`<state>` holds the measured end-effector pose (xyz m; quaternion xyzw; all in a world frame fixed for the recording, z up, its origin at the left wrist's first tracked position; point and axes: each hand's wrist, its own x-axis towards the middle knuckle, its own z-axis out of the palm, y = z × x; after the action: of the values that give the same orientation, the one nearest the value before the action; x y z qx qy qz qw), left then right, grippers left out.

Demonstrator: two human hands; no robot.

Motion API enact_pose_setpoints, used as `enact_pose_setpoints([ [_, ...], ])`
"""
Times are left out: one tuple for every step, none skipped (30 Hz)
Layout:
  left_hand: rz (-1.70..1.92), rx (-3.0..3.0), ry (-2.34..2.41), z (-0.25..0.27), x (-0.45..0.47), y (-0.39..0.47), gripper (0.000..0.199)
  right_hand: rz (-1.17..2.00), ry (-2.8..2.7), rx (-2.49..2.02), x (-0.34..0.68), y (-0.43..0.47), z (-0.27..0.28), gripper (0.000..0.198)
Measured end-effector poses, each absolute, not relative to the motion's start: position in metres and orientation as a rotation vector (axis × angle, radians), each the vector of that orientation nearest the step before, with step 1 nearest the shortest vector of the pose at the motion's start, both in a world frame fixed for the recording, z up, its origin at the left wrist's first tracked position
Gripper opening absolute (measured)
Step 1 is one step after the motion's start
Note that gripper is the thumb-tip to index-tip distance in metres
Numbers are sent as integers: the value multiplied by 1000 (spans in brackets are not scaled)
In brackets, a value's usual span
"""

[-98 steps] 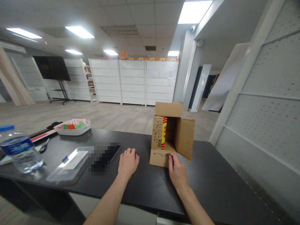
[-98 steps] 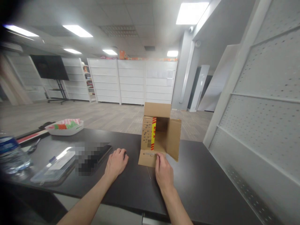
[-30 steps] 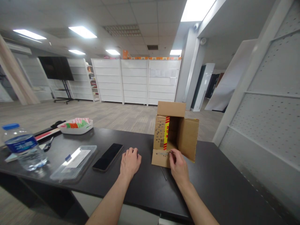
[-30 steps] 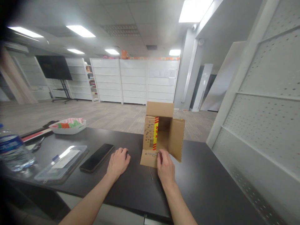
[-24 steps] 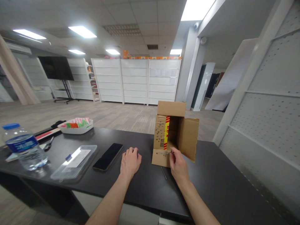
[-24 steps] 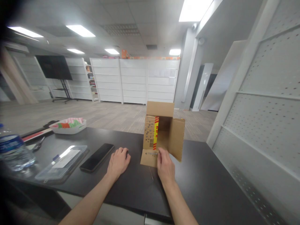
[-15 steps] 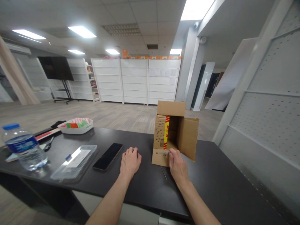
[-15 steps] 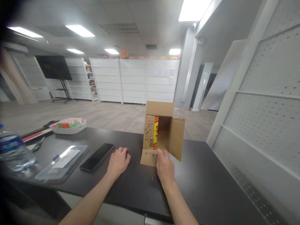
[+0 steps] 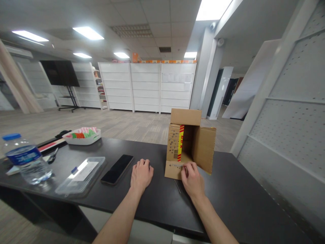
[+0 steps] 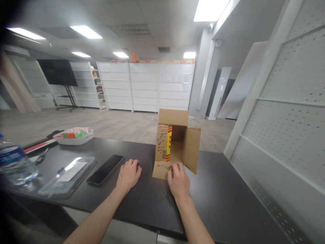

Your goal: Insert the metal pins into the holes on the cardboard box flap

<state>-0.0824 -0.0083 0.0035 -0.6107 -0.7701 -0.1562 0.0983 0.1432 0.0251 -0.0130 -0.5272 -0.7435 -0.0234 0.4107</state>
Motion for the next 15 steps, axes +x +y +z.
enact_pose_setpoints([
  [-460, -1809, -2279, 4, -82, -8, 27, -38, -1867, -1334, 143, 24, -13, 19],
  [-457, -1810, -2281, 4, -82, -9, 27, -19, -1864, -1339, 143, 24, -13, 18],
  [-454, -1812, -2284, 5, -82, -9, 27, -1, -1860, -1342, 143, 23, -14, 18],
  [-451, -1813, -2288, 5, -82, -9, 27, 16, -1856, -1344, 144, 23, -14, 18],
  [-450, -1815, -2291, 6, -82, -10, 27, 34, -1854, -1344, 144, 22, -14, 18],
  [-448, -1816, -2296, 7, -82, -10, 27, 52, -1852, -1341, 144, 21, -14, 18],
  [-448, -1815, -2300, 7, -82, -11, 27, 69, -1850, -1334, 145, 20, -13, 18],
  [-449, -1815, -2303, 8, -81, -11, 27, 83, -1846, -1325, 145, 20, -13, 19],
  [-451, -1817, -2304, 8, -82, -11, 27, 94, -1841, -1314, 146, 19, -12, 19],
  [-456, -1818, -2305, 8, -82, -11, 27, 101, -1834, -1302, 146, 18, -12, 19],
  [-463, -1819, -2306, 8, -82, -10, 27, 105, -1827, -1294, 146, 17, -11, 20],
  [-471, -1821, -2306, 7, -82, -10, 26, 109, -1822, -1291, 147, 17, -11, 21],
  [-479, -1822, -2306, 7, -82, -10, 26, 114, -1820, -1296, 147, 16, -11, 22],
  [-483, -1822, -2308, 7, -82, -9, 26, 121, -1821, -1307, 147, 16, -11, 23],
  [-485, -1820, -2310, 6, -82, -9, 26, 131, -1820, -1319, 147, 16, -11, 23],
])
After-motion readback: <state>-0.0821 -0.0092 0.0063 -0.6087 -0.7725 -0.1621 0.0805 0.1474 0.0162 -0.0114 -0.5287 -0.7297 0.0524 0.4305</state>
